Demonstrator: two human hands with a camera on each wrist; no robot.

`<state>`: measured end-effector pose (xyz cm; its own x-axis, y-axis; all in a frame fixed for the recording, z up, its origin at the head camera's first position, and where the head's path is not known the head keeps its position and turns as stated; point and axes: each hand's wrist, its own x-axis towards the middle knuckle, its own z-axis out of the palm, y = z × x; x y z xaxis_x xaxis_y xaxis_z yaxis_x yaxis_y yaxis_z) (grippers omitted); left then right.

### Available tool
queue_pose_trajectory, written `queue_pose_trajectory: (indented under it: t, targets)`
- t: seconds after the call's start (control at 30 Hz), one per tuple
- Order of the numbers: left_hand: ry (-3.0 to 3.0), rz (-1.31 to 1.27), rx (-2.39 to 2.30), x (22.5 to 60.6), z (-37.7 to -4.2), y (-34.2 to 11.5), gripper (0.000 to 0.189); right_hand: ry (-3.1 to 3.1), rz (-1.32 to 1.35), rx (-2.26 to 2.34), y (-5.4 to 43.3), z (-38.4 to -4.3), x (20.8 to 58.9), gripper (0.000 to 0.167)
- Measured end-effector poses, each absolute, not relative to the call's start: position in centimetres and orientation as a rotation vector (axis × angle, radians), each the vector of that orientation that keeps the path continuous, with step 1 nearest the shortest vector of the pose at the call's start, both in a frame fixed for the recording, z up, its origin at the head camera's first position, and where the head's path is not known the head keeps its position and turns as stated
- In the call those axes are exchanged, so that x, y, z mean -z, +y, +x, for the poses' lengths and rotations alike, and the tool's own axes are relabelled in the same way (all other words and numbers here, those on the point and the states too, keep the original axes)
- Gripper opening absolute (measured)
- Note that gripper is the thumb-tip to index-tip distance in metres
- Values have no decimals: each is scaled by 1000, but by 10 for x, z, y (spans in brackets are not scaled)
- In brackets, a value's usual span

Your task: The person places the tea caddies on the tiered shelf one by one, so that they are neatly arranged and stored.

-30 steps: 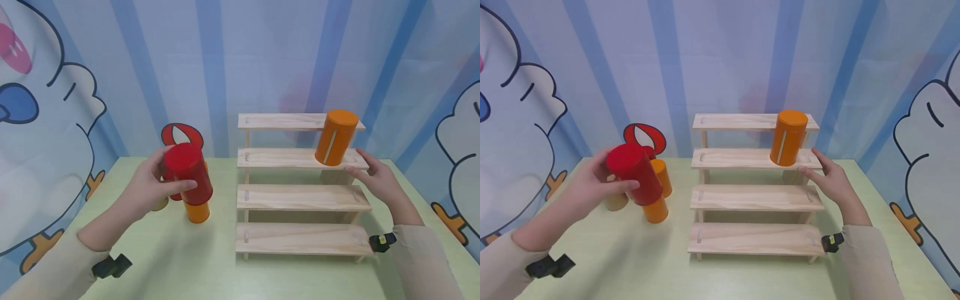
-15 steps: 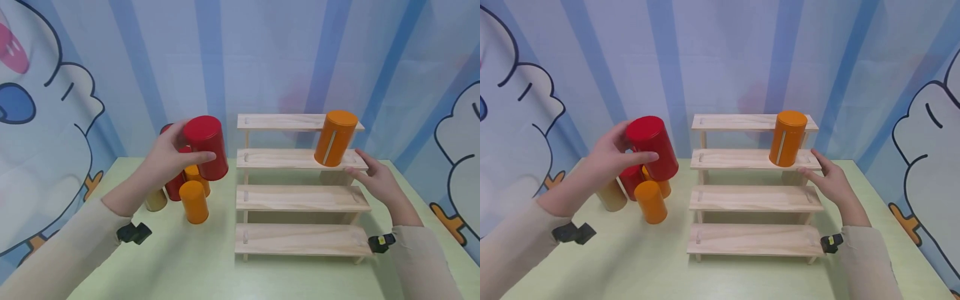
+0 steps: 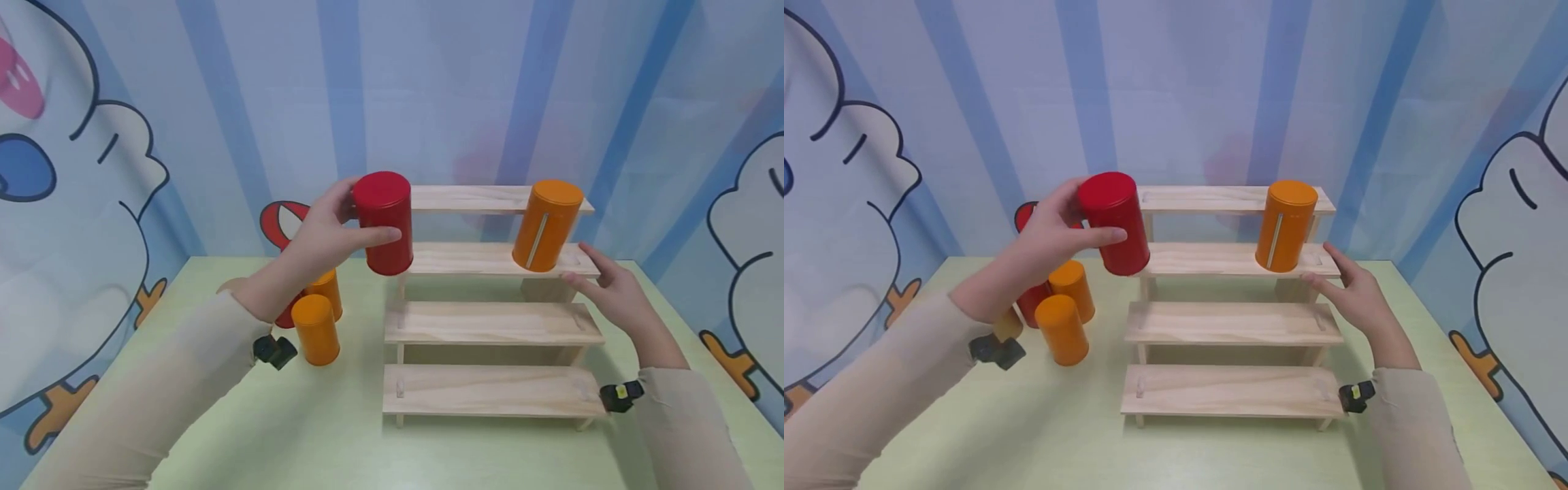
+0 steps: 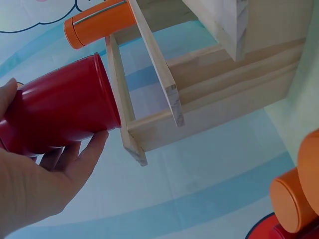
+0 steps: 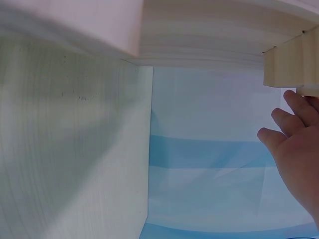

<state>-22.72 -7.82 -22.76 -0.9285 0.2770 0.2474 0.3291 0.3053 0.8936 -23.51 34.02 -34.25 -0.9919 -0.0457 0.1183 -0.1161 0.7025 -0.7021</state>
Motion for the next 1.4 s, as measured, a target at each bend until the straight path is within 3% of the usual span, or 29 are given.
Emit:
queue_pose_trajectory:
  t: [0.83, 1.4]
  targets:
    - [-2467, -607, 1846, 239, -267, -5, 70, -2789, 166, -1191, 342, -234, 343, 79]
    - [-2483, -600, 1865, 250, -275, 24, 68, -2786, 170, -1188, 341, -234, 342, 79]
